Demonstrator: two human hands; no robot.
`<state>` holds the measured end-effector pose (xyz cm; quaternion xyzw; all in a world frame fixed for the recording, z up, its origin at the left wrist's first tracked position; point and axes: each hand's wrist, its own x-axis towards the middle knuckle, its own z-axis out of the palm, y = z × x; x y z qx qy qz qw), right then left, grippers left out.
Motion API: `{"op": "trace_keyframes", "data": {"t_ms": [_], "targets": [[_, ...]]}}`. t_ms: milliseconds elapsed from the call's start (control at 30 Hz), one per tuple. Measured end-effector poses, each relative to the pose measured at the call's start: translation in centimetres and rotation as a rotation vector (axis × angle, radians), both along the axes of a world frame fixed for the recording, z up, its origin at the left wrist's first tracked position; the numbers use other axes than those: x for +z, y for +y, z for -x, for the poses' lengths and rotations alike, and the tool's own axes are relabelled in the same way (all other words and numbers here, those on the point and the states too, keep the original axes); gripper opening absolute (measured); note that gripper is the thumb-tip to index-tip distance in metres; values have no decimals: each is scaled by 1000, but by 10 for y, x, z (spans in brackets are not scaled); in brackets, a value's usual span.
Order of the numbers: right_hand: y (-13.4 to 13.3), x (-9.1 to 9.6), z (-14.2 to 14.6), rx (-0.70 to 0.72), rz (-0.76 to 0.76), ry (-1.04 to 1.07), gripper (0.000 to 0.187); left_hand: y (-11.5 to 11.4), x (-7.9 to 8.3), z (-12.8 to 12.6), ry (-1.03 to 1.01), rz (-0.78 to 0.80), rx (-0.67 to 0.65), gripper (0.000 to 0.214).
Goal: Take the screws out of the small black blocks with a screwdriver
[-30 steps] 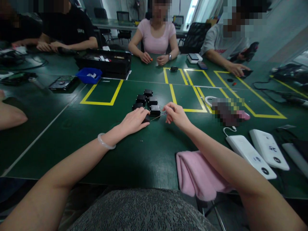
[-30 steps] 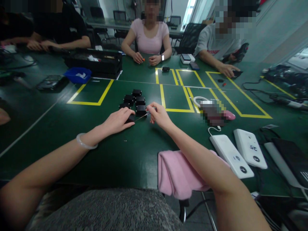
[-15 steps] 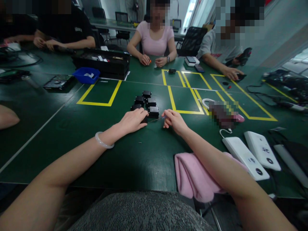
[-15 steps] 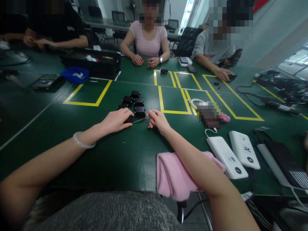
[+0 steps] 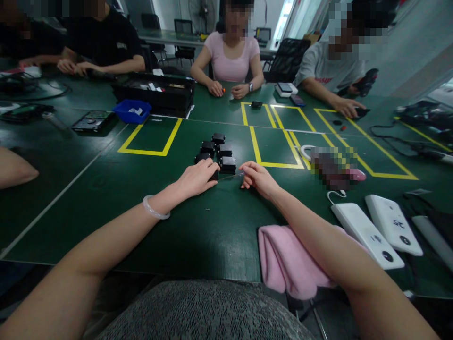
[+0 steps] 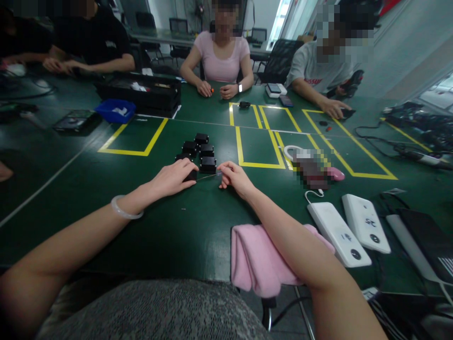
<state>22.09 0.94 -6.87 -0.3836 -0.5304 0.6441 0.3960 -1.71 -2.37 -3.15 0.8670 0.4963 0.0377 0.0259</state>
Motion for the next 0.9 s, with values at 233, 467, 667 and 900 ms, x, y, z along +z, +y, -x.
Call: {"op": "trace_keyframes", "data": {"t_ms": [233,467,667,900], "targets": [[0,1,1,-10,31,-4,21,0,-3,1,-35,-4,-10,34],[0,0,1,-17,21,-6,24,1,-4,1,-35,-5,-9,34],[0,3,1,-27,42,-27,22,2,-5,2,-49,-4,-18,34],[1,1,2,-24,27,-44,21,1,-3,2,-36,14,-11,34]]}}
